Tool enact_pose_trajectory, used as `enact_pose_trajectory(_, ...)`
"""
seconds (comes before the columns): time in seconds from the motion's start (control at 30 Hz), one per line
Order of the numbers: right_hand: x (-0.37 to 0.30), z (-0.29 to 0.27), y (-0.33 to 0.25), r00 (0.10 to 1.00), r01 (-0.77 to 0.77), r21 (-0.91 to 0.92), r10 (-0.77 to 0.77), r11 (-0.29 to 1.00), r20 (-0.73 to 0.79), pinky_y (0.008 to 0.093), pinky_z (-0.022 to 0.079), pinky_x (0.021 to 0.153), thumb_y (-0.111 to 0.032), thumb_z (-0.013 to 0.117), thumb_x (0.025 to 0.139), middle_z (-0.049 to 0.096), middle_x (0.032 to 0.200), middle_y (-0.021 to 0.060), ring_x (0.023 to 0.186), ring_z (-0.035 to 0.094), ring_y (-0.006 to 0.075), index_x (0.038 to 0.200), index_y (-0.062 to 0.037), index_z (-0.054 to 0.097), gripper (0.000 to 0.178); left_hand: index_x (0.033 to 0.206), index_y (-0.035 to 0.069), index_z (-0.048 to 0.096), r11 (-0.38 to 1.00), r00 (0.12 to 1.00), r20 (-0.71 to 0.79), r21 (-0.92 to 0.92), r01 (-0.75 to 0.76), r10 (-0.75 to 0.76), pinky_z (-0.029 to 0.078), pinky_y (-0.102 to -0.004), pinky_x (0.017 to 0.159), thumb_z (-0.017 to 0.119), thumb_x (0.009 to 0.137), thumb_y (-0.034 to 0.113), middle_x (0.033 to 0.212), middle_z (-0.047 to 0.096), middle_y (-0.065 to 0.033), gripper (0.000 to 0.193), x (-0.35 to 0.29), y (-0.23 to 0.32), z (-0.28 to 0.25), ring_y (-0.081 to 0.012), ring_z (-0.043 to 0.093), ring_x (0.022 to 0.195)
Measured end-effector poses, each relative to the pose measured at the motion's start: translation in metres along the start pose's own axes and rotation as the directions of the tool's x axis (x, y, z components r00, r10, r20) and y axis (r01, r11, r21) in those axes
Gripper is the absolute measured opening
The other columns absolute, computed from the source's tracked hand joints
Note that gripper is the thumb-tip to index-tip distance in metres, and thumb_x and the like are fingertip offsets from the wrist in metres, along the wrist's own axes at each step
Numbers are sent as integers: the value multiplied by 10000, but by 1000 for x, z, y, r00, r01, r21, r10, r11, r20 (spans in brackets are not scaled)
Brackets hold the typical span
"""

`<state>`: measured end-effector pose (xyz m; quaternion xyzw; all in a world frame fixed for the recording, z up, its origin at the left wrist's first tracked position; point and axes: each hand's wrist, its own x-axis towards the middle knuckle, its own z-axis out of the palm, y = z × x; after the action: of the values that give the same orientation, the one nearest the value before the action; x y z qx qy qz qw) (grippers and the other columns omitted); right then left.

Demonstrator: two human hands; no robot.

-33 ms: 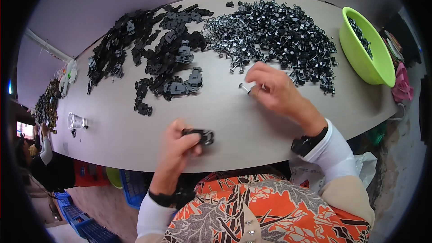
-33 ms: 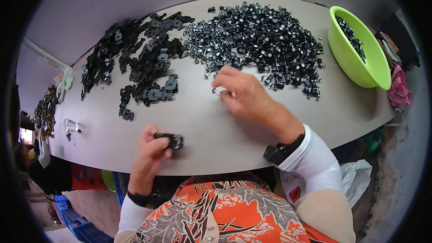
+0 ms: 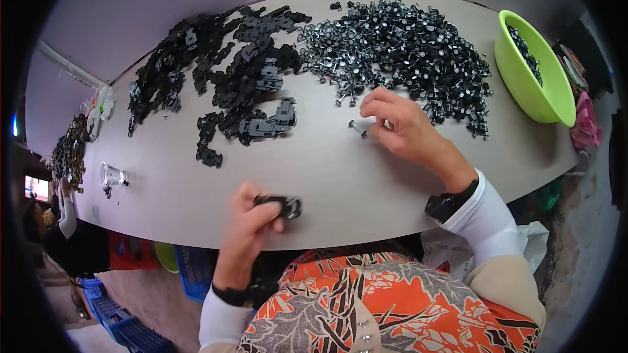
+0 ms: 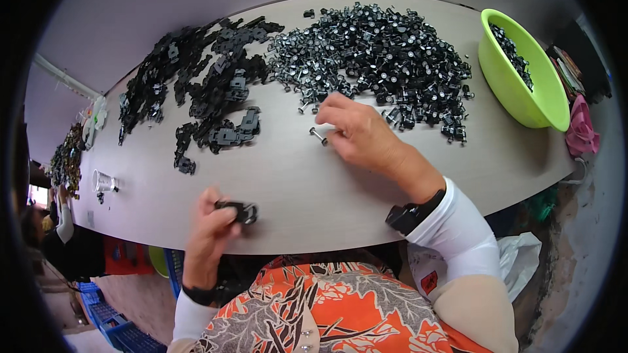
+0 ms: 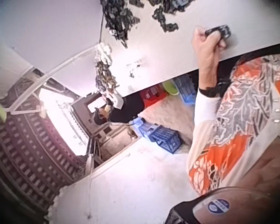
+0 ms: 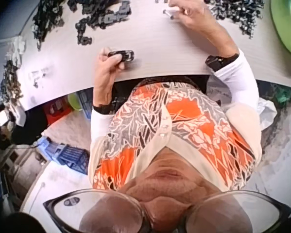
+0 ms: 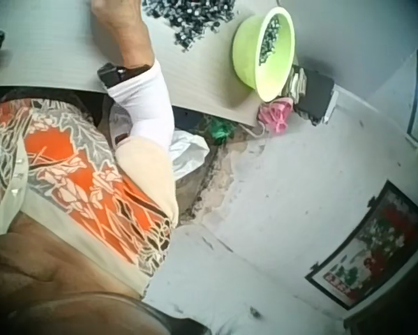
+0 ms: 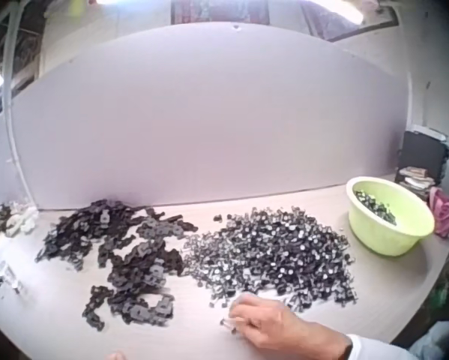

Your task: The person sits at a table and assembles small metal fasteners into black plastic clips by hand. They pick up a plastic clip and a metal fastener, insert the fastener into the clip, and place the assembled unit on the table. This process is repeated continuously throughout the video.

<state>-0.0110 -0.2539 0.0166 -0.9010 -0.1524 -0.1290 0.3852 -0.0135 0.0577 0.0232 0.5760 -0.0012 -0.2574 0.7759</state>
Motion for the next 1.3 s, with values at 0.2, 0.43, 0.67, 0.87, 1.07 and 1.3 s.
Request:
enact_pose_trajectory(0.2,8,16,8,958,271,-140,-252,952,140,348,494,718,63,619,709,586,1006,87,859,603,283,897,-3,590,201,747,28,471,996,983,-183,82,48,-32,513,-264,443,708,692,-55,722,615,-150,257,-99,21,-89,-204,626,513)
enact_pose_trajectory(0.43,8,12,-5,982,44,-74,-29,996,189,381,478,712,20,668,711,539,958,97,846,578,302,890,-6,577,203,760,-38,657,634,905,-404,736,238,130,408,-211,476,704,743,62,603,597,-13,112,-104,38,-105,-56,520,509)
enact_pose_trajectory(0.67,7,9,-5,980,-15,-93,34,996,198,385,478,718,-10,690,712,523,974,103,847,578,306,919,-14,580,235,790,5,638,139,778,343,868,-476,526,435,-306,573,681,783,98,675,587,-97,103,63,49,16,-203,564,608)
enact_pose_trajectory(0.87,4,13,5,990,57,-108,-43,992,131,365,477,743,-1,672,708,535,982,115,862,576,309,918,-6,590,225,1045,11,593,-176,860,282,958,-227,425,500,-370,685,701,724,117,885,638,-159,355,150,31,38,-304,634,749)
enact_pose_trajectory(1.07,-1,14,3,996,11,-113,-1,993,93,374,475,736,19,660,706,528,988,115,861,575,313,919,-6,589,226,1111,-38,565,864,980,146,467,-191,138,560,-298,696,584,721,-45,1071,603,-158,390,123,38,49,-214,674,781)
enact_pose_trajectory(1.3,0,10,0,999,0,-15,1,1000,40,357,480,626,14,670,724,518,934,105,713,584,263,957,-13,578,252,1193,-63,517,995,963,262,85,48,-69,586,-292,728,563,744,-130,1111,588,-178,456,103,9,55,-267,689,840)
